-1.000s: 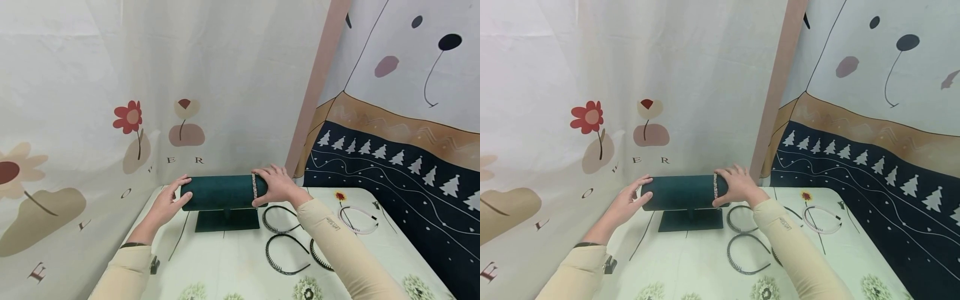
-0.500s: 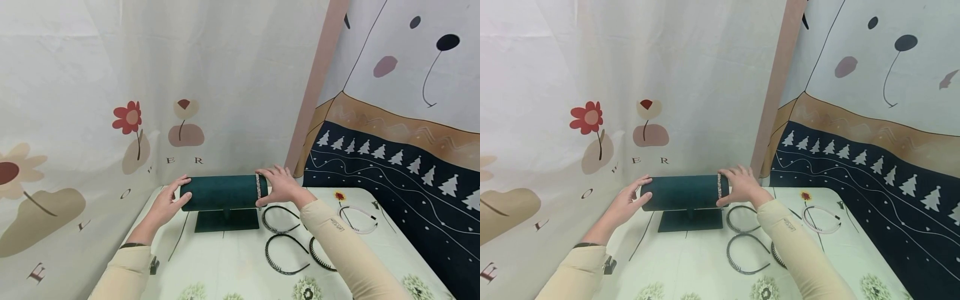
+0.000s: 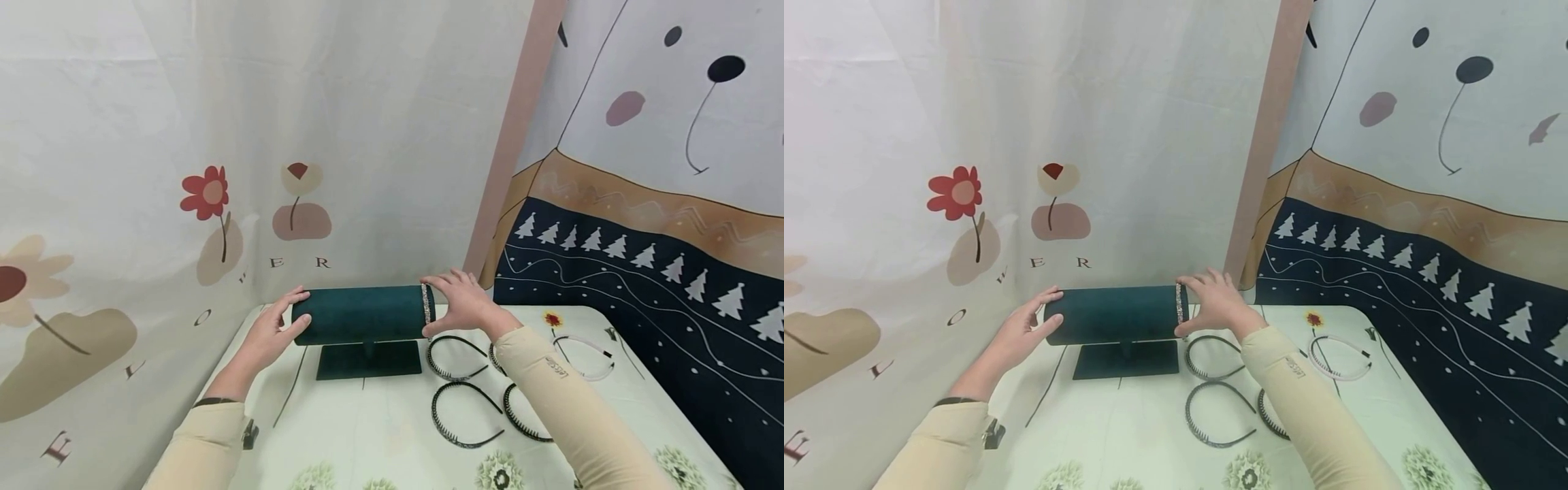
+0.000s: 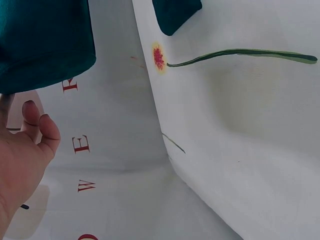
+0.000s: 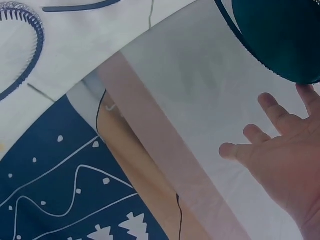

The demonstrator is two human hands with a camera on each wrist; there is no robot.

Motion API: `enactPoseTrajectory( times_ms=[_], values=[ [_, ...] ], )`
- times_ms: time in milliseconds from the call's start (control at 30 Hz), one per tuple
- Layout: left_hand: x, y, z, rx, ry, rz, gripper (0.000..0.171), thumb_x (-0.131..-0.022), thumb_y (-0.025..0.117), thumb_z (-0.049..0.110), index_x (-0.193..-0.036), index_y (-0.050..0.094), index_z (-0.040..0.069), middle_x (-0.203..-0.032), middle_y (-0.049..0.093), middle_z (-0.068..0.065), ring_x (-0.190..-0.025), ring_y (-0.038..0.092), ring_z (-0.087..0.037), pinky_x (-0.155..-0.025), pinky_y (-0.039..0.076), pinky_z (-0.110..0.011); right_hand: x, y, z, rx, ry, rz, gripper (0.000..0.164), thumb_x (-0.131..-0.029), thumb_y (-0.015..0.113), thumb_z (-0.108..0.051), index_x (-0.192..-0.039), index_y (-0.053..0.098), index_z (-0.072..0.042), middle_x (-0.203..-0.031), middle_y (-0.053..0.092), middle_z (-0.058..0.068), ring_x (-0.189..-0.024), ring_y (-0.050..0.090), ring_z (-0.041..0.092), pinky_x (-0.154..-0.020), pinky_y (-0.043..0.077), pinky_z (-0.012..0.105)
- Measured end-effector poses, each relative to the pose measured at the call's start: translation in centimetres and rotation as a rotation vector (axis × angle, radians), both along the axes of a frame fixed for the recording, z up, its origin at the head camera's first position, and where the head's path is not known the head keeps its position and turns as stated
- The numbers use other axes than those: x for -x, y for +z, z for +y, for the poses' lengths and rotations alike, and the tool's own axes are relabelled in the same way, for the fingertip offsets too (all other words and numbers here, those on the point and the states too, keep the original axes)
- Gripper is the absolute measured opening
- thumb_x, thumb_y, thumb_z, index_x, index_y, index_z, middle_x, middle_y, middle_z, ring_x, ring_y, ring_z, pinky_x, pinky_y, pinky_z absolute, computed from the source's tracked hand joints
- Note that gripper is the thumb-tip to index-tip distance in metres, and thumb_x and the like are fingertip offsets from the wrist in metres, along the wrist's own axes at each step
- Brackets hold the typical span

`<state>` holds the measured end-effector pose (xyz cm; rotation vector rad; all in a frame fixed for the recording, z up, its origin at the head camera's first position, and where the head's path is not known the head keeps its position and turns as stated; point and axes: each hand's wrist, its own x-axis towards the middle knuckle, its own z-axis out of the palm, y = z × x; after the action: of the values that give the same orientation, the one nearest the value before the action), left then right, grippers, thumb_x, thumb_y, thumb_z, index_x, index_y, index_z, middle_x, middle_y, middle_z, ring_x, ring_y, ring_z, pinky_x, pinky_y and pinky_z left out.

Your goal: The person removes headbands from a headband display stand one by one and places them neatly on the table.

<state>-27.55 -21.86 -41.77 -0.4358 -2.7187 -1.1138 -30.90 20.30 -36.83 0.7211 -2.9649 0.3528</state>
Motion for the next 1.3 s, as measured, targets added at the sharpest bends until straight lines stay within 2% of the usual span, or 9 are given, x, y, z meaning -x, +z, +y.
enactPoseTrajectory(
  times_ms=[233, 400, 533, 667, 800, 1033, 1300],
  values=[
    [0.0, -0.1, -0.1, 0.005, -0.001, 0.004, 0.063, -0.111, 0.057, 0.045, -0.166, 0.04, 0.021, -0.178, 0.027, -0.012, -0.142, 0.043, -0.045, -0.11, 0.047, -0.068, 0.1, -0.2, 0.4, 0.021, 0.02, 0.017, 0.109, -0.075, 0.09, -0.066, -0.165, 0.042, -0.029, -0.169, 0.045, 0.012, -0.162, 0.025, 0.048, -0.126, 0.023, 0.072],
    [0.0, -0.1, -0.2, -0.001, -0.002, 0.002, 0.062, -0.111, 0.057, 0.044, -0.166, 0.04, 0.021, -0.178, 0.027, -0.012, -0.144, 0.042, -0.047, -0.111, 0.046, -0.068, 0.3, -0.4, 0.4, 0.129, 0.01, -0.083, 0.109, -0.075, 0.094, -0.058, -0.164, 0.041, -0.027, -0.172, 0.04, 0.007, -0.164, 0.021, 0.041, -0.122, 0.034, 0.07],
    [0.1, -0.2, -0.2, 0.003, -0.002, 0.004, 0.062, -0.111, 0.057, 0.044, -0.166, 0.04, 0.021, -0.178, 0.028, -0.012, -0.142, 0.043, -0.046, -0.109, 0.047, -0.068, 0.3, -0.8, 0.4, 0.196, -0.001, -0.166, 0.112, -0.075, 0.095, -0.054, -0.164, 0.033, -0.023, -0.172, 0.035, 0.008, -0.161, 0.026, 0.037, -0.118, 0.041, 0.065],
    [0.2, -0.2, -0.2, 0.003, -0.004, 0.004, 0.062, -0.111, 0.057, 0.044, -0.166, 0.04, 0.021, -0.178, 0.027, -0.012, -0.142, 0.043, -0.044, -0.11, 0.047, -0.068, 0.2, -1.0, 0.6, 0.225, -0.002, -0.201, 0.115, -0.076, 0.094, -0.053, -0.164, 0.028, -0.018, -0.17, 0.034, 0.009, -0.156, 0.033, 0.034, -0.119, 0.042, 0.061],
    [0.3, -0.2, -0.2, 0.003, -0.002, 0.003, 0.063, -0.111, 0.057, 0.045, -0.166, 0.04, 0.021, -0.179, 0.027, -0.011, -0.146, 0.041, -0.044, -0.113, 0.045, -0.068, 0.1, -1.1, 0.9, 0.249, 0.001, -0.205, 0.115, -0.078, 0.094, -0.051, -0.164, 0.027, -0.015, -0.169, 0.035, 0.009, -0.156, 0.033, 0.034, -0.121, 0.04, 0.06],
    [0.4, -0.2, -0.2, 0.015, 0.003, 0.009, 0.063, -0.111, 0.057, 0.045, -0.166, 0.04, 0.022, -0.178, 0.027, -0.01, -0.137, 0.045, -0.041, -0.107, 0.049, -0.064, -0.1, -0.9, 2.0, 0.263, 0.008, -0.185, 0.11, -0.081, 0.092, -0.048, -0.164, 0.029, -0.011, -0.167, 0.04, 0.014, -0.154, 0.039, 0.038, -0.12, 0.041, 0.061],
    [0.2, -0.1, 0.0, 0.013, -0.003, 0.013, 0.062, -0.111, 0.057, 0.045, -0.166, 0.04, 0.021, -0.178, 0.028, -0.011, -0.133, 0.047, -0.04, -0.103, 0.05, -0.06, 0.0, -1.3, 3.4, 0.258, 0.027, -0.186, 0.109, -0.082, 0.092, -0.045, -0.165, 0.03, -0.01, -0.17, 0.04, 0.014, -0.155, 0.043, 0.035, -0.122, 0.041, 0.058]
  ],
)
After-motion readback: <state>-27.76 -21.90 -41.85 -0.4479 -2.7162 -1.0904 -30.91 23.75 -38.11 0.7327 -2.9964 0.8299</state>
